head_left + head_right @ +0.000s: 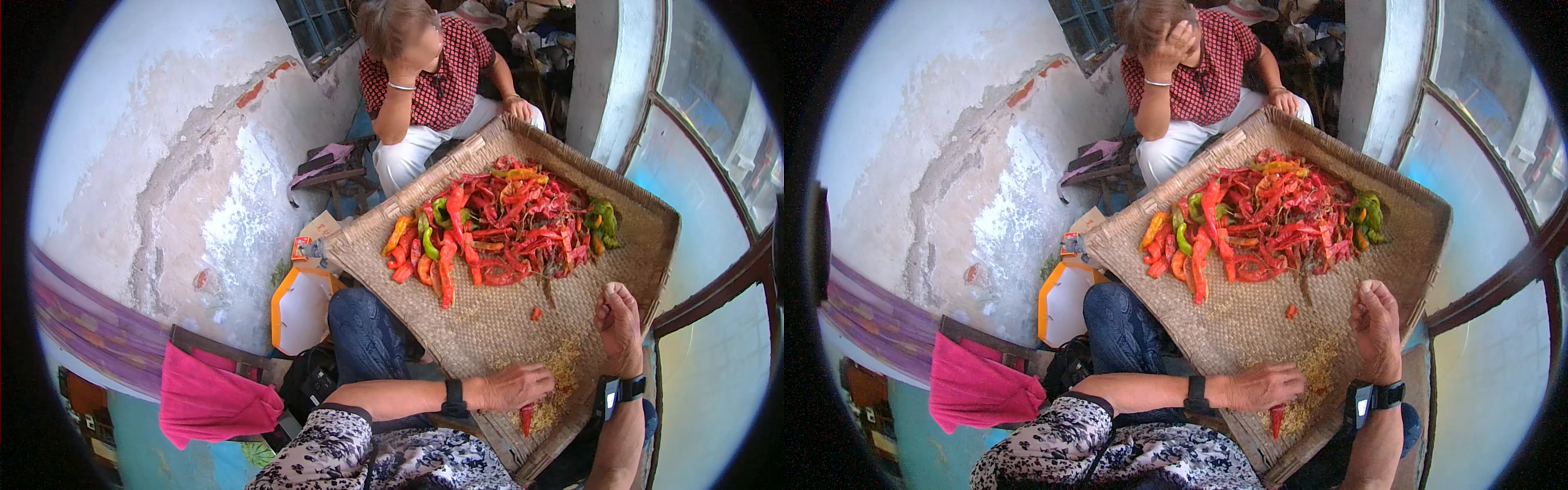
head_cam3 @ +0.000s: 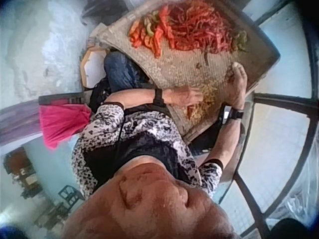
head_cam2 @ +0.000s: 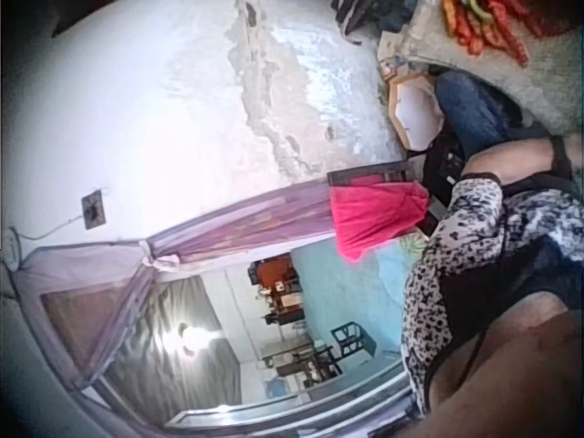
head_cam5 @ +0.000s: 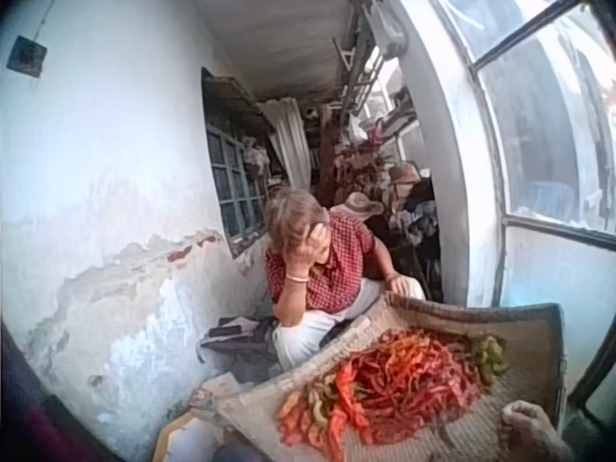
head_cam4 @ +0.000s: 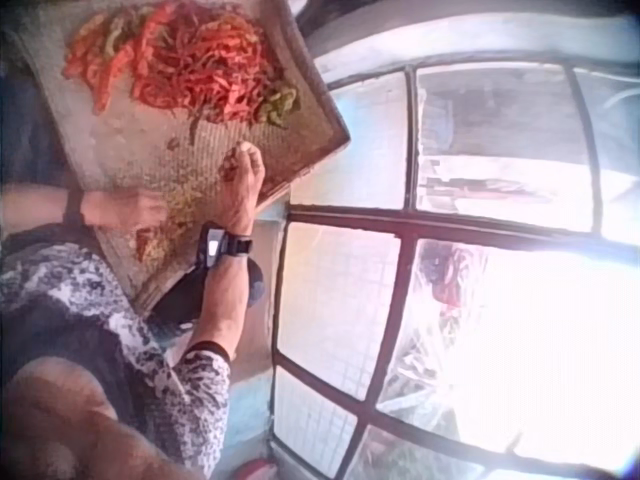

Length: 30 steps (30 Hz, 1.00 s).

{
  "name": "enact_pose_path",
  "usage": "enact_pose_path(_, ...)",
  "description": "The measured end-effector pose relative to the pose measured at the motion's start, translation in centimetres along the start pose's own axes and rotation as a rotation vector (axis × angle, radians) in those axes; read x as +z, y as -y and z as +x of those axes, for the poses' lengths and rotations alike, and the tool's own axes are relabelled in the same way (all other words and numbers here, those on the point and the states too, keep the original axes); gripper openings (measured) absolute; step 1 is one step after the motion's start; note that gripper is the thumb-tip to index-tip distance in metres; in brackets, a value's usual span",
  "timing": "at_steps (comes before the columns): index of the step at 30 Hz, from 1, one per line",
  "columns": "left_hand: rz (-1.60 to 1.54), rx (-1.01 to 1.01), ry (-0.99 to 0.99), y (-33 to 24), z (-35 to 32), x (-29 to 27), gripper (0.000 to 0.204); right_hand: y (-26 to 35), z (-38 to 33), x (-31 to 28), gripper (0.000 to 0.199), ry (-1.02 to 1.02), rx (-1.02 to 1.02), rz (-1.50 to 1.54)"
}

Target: Manually sorting through dried red and green chili peppers on a large woven tray.

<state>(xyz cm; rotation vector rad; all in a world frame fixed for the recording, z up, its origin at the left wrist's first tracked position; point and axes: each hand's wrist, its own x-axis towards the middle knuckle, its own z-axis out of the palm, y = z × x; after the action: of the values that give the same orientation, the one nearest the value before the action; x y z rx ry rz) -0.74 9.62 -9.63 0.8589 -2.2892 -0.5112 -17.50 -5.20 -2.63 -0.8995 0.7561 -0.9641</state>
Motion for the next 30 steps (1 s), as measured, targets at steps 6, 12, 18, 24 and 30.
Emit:
enact_pose_path(6,-0.118,-0.357,-0.190,0.3,1.2,-2.6,0.015,0.1,-0.2,0.9,0.012,0.010,0.030,-0.074)
enact_pose_path(12,-0.313,-0.625,-0.347,2.1,3.4,-5.7,0.019,0.0,-1.0,2.2,0.017,0.121,0.067,-0.280)
enact_pose_path(18,-0.381,-0.604,-0.459,3.5,5.0,-6.2,0.018,-0.9,-1.1,2.6,0.026,0.320,0.085,-0.429)
enact_pose_path(24,-0.406,-0.554,-0.440,3.7,5.1,-5.3,0.018,-1.5,-0.6,2.3,0.018,0.267,0.103,-0.473)
enact_pose_path(30,-0.366,-0.578,-0.415,4.8,4.9,-6.4,0.022,-1.1,0.3,1.6,0.009,0.164,-0.053,-0.422)
